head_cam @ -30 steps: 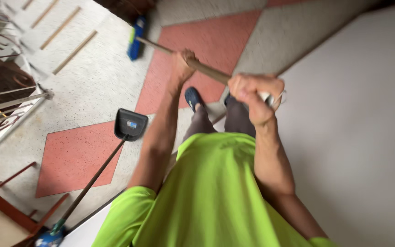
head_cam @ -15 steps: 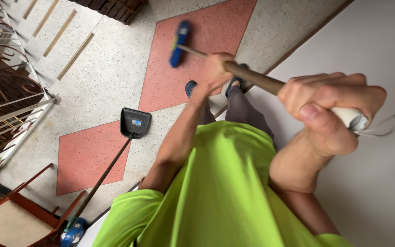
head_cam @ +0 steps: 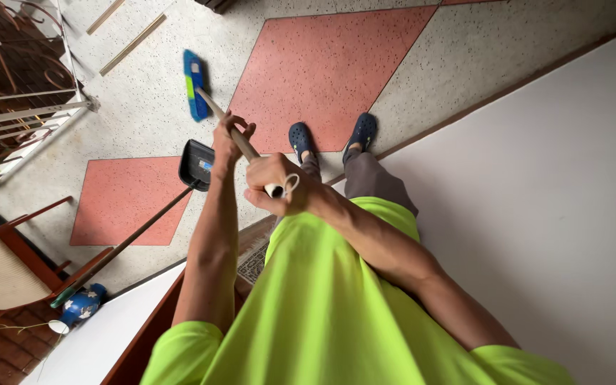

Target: The person sweeps the floor with a broom and uses a dustpan to collect the debris.

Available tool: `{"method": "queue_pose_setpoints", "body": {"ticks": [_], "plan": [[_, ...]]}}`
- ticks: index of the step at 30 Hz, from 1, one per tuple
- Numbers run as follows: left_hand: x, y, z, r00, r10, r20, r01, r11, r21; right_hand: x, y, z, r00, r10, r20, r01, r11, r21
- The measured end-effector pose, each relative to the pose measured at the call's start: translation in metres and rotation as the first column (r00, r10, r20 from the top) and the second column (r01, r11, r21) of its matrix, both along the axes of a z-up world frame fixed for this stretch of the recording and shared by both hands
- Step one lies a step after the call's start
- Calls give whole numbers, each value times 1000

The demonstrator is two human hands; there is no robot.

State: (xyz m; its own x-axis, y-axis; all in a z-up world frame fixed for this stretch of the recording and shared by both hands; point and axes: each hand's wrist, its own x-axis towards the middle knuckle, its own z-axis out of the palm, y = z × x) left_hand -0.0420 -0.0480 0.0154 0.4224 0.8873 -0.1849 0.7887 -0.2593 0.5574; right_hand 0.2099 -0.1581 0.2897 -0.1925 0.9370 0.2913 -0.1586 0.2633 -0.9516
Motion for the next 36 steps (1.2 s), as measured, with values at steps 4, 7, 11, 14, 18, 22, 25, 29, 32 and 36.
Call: {"method": "queue_pose_setpoints", "body": {"ticks": [4, 7, 11, 14, 18, 22, 25, 29, 32, 36], "plan": [[68, -22, -7, 817, 514, 260, -288, 755, -589, 51, -2, 32, 990, -116, -80, 116, 993, -16], [144, -46, 15, 869, 364, 337, -87, 781, -619, 106, -6, 91, 990, -119, -78, 115, 992, -52], [231, -51, 83, 921, -163, 353, 248, 945, -211, 155, 1, 175, 992, -40, 118, 60, 983, -171], [231, -39, 125, 850, -196, 488, 311, 936, -166, 122, -12, 207, 917, -399, -20, 390, 906, -167], [170, -13, 135, 916, -252, 311, 324, 924, -204, 95, -1, 196, 962, -227, -150, 232, 972, 22], [59, 52, 76, 832, -445, 330, 462, 886, 30, -10, -2, 137, 918, -364, -157, 368, 930, -4], [-23, 120, 13, 782, -572, 248, 534, 820, 206, -116, 22, 67, 707, -664, -244, 668, 740, -79], [-94, 183, -43, 903, -375, 209, 369, 927, 66, -215, 61, 1, 617, -769, -167, 737, 639, -220], [-97, 183, -60, 860, -491, 136, 499, 866, -33, -246, 69, -5, 643, -764, 42, 761, 632, -147], [-97, 144, -40, 776, -558, 293, 578, 816, 25, -257, 38, 44, 617, -787, 29, 781, 606, -154]]}}
